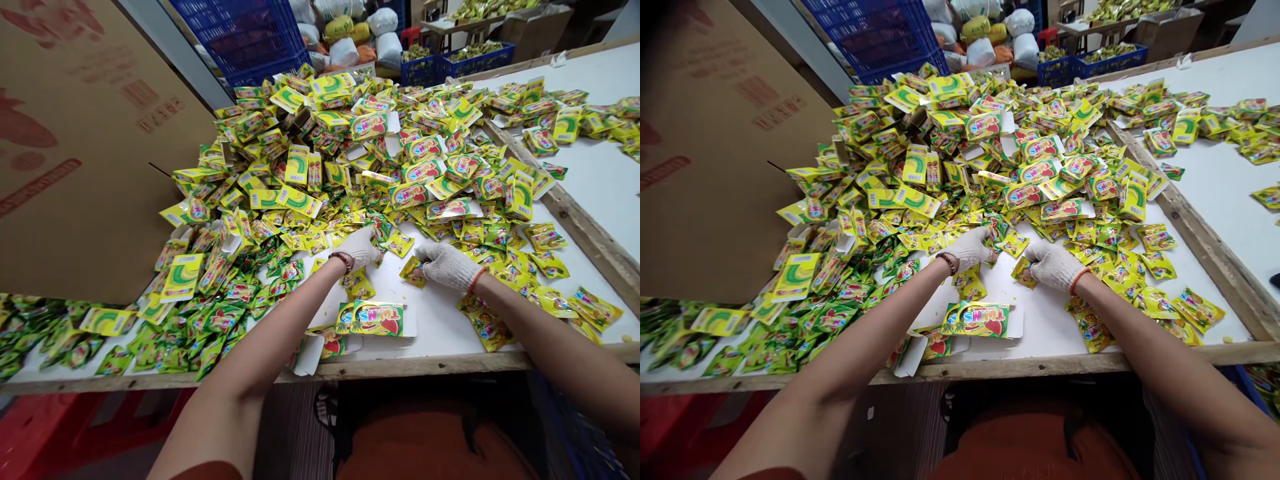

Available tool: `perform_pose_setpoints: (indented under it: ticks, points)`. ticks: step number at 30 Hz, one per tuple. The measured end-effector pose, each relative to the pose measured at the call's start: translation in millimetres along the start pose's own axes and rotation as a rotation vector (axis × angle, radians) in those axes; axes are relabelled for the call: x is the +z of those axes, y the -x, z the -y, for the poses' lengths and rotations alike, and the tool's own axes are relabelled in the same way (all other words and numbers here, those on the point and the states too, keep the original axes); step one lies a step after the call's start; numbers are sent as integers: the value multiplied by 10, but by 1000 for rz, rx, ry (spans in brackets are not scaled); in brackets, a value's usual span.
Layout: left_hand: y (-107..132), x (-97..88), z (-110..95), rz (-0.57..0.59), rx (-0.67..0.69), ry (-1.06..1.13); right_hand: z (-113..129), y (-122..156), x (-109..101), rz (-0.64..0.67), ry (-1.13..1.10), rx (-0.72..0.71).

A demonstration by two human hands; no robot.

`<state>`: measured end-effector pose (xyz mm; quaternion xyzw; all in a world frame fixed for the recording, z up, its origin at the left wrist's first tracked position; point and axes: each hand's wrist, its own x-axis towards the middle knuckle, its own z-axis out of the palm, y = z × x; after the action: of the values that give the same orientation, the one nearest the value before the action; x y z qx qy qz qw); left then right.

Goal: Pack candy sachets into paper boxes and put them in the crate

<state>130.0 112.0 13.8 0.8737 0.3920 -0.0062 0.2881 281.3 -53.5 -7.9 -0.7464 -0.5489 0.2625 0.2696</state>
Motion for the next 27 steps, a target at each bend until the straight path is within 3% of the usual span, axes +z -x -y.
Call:
perform_pose_setpoints:
  ticks: [3, 6, 9, 13, 19, 22, 25, 27]
  points:
    - [95, 26, -40, -7, -14, 158, 28, 23, 39, -34, -289, 46]
    - [282, 99, -127, -5, -110, 667, 106, 45, 99, -95, -591, 130]
    - [481, 189, -238, 8, -142, 1164, 200, 52, 176, -211, -641, 171]
    - [638, 293, -340, 80, -62, 1451, 268, 50, 255, -318, -566, 149]
    - [632, 396, -406, -34, -70, 1530, 217, 50, 276, -317, -566, 128]
    - [596, 410, -444, -28, -48, 1489, 168, 27, 247, -323, -671, 56]
    - [461, 368, -470, 2, 12, 1253, 112, -16, 174, -300, -852, -33]
    - [268, 302, -486, -125, 113, 911, 69, -47, 90, -359, -923, -27]
